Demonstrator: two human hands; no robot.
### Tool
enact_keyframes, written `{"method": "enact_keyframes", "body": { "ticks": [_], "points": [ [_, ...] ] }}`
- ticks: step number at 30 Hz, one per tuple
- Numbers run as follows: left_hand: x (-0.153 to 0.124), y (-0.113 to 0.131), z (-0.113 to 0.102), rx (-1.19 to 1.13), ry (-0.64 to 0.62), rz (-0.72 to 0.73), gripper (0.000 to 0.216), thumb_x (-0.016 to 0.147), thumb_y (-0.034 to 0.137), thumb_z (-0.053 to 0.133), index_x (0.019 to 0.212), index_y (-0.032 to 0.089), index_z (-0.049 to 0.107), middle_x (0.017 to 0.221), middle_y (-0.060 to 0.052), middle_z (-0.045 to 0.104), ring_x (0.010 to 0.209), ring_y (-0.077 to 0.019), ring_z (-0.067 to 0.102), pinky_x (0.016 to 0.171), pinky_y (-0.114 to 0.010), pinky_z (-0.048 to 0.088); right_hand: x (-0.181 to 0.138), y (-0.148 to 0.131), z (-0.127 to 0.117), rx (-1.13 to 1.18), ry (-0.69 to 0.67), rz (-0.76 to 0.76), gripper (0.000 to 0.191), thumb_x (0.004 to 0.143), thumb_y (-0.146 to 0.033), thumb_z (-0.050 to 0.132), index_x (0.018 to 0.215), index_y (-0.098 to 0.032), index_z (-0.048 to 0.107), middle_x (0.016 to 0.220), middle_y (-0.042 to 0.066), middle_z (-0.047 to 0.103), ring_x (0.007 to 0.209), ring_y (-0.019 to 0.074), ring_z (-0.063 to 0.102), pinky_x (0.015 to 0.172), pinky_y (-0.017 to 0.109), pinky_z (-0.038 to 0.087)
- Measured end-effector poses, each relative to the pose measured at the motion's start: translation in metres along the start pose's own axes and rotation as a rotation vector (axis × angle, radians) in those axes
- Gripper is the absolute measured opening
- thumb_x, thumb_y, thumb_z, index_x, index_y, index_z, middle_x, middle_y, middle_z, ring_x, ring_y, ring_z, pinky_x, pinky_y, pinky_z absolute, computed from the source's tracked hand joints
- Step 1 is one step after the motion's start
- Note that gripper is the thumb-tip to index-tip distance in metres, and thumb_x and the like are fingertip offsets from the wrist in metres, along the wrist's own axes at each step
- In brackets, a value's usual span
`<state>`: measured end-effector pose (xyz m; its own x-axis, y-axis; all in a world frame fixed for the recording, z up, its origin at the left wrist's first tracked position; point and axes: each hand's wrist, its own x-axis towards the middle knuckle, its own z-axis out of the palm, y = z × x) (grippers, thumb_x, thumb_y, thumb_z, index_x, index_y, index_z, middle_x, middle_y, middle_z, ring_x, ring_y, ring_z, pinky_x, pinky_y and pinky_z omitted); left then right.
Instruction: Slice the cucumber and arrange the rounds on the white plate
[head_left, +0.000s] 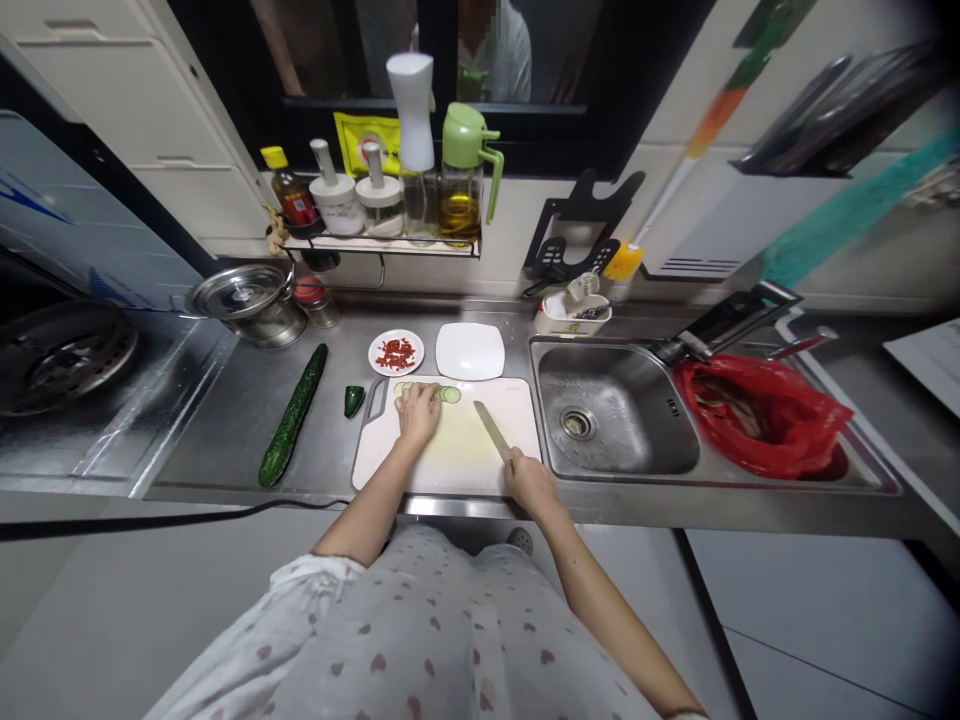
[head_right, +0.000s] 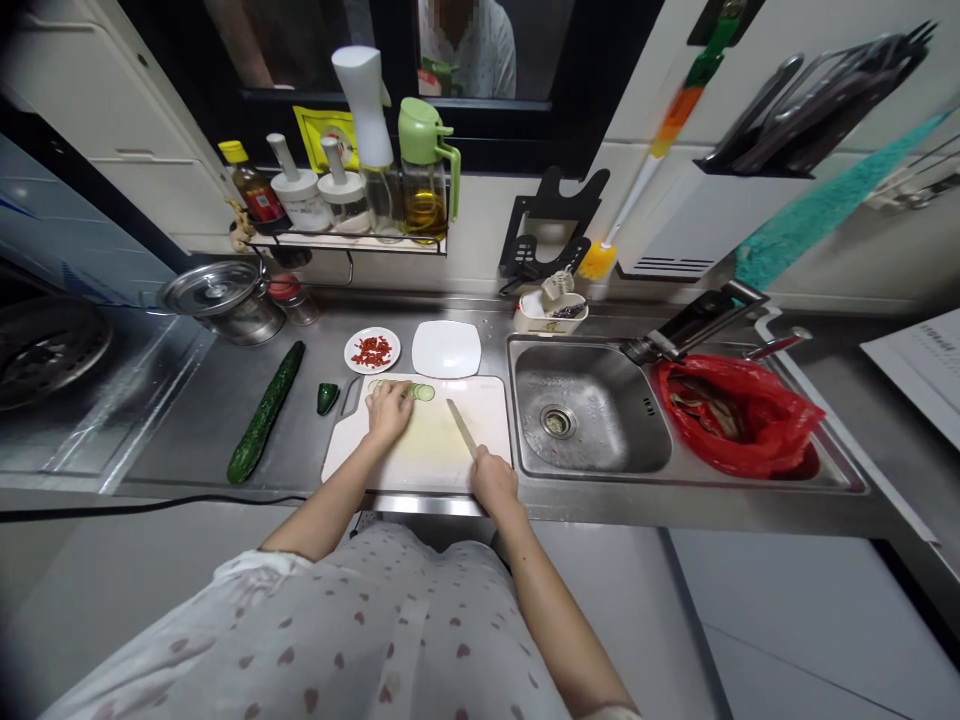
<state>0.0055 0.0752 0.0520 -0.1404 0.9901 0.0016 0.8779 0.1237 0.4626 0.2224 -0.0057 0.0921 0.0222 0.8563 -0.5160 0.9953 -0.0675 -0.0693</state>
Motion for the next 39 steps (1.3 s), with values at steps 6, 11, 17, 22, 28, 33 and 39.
{"method": "enact_keyframes", "body": {
  "ticks": [6,11,17,22,28,33,39],
  "points": [
    [0.026,0.012,0.013,0.088,-0.149,0.099,0.037,0.091,0.030,0.042,0.124,0.031,0.058,0.116,-0.011,0.051,0.109,-0.0285,0.042,0.093,-0.044,0.029,-0.001,-0.001,0.000,0.013,0.001,-0.005,0.030,0.093,-0.022,0.031,0.113,-0.016,0.053,0.101,0.015,0.068,0.097,0.0238,0.064,0.076,0.031,0.043],
    [0.034,0.018,0.016,0.171,-0.177,0.168,0.032,0.089,0.027,0.044,0.116,0.028,0.062,0.115,-0.011,0.052,0.112,-0.0292,0.040,0.093,-0.044,0.029,-0.002,-0.001,0.000,0.025,-0.010,0.003,0.029,0.093,-0.021,0.032,0.114,-0.016,0.052,0.101,0.015,0.067,0.099,0.0231,0.064,0.077,0.030,0.043],
    [0.032,0.024,0.010,0.147,-0.145,0.179,0.028,0.085,0.018,0.047,0.108,0.025,0.062,0.115,-0.012,0.056,0.112,-0.0292,0.044,0.092,-0.043,0.029,-0.002,0.000,-0.001,0.027,0.002,-0.006,0.028,0.092,-0.019,0.033,0.113,-0.016,0.052,0.100,0.015,0.067,0.097,0.0235,0.064,0.076,0.030,0.043],
    [0.026,0.024,0.004,0.057,-0.120,0.082,0.024,0.085,0.018,0.045,0.099,0.023,0.064,0.104,-0.009,0.064,0.102,-0.0254,0.054,0.091,-0.042,0.031,-0.002,0.000,-0.001,0.027,-0.003,-0.014,0.027,0.093,-0.020,0.034,0.113,-0.017,0.051,0.100,0.015,0.067,0.097,0.0228,0.064,0.077,0.030,0.043],
    [0.019,0.007,0.007,-0.196,-0.163,-0.184,0.020,0.080,0.027,0.054,0.096,0.025,0.066,0.092,-0.001,0.070,0.087,-0.0190,0.061,0.083,-0.033,0.040,-0.003,-0.001,0.000,0.021,0.002,-0.004,0.027,0.093,-0.019,0.033,0.112,-0.016,0.052,0.100,0.015,0.067,0.097,0.0229,0.064,0.076,0.030,0.043],
    [0.011,-0.013,0.006,-0.271,-0.297,-0.198,0.021,0.079,0.029,0.056,0.095,0.021,0.067,0.087,-0.002,0.071,0.083,-0.0173,0.063,0.076,-0.028,0.044,-0.003,-0.001,0.000,0.032,0.003,-0.006,0.029,0.092,-0.018,0.033,0.113,-0.016,0.052,0.099,0.014,0.067,0.098,0.0225,0.064,0.076,0.029,0.043],
    [0.010,-0.018,-0.009,-0.105,-0.390,0.090,0.018,0.077,0.017,0.052,0.078,0.024,0.069,0.089,-0.001,0.071,0.091,-0.0198,0.061,0.090,-0.036,0.038,-0.004,-0.002,-0.001,0.036,0.001,-0.001,0.028,0.093,-0.019,0.033,0.114,-0.016,0.052,0.101,0.015,0.067,0.099,0.0228,0.064,0.078,0.031,0.043]
  ]
}}
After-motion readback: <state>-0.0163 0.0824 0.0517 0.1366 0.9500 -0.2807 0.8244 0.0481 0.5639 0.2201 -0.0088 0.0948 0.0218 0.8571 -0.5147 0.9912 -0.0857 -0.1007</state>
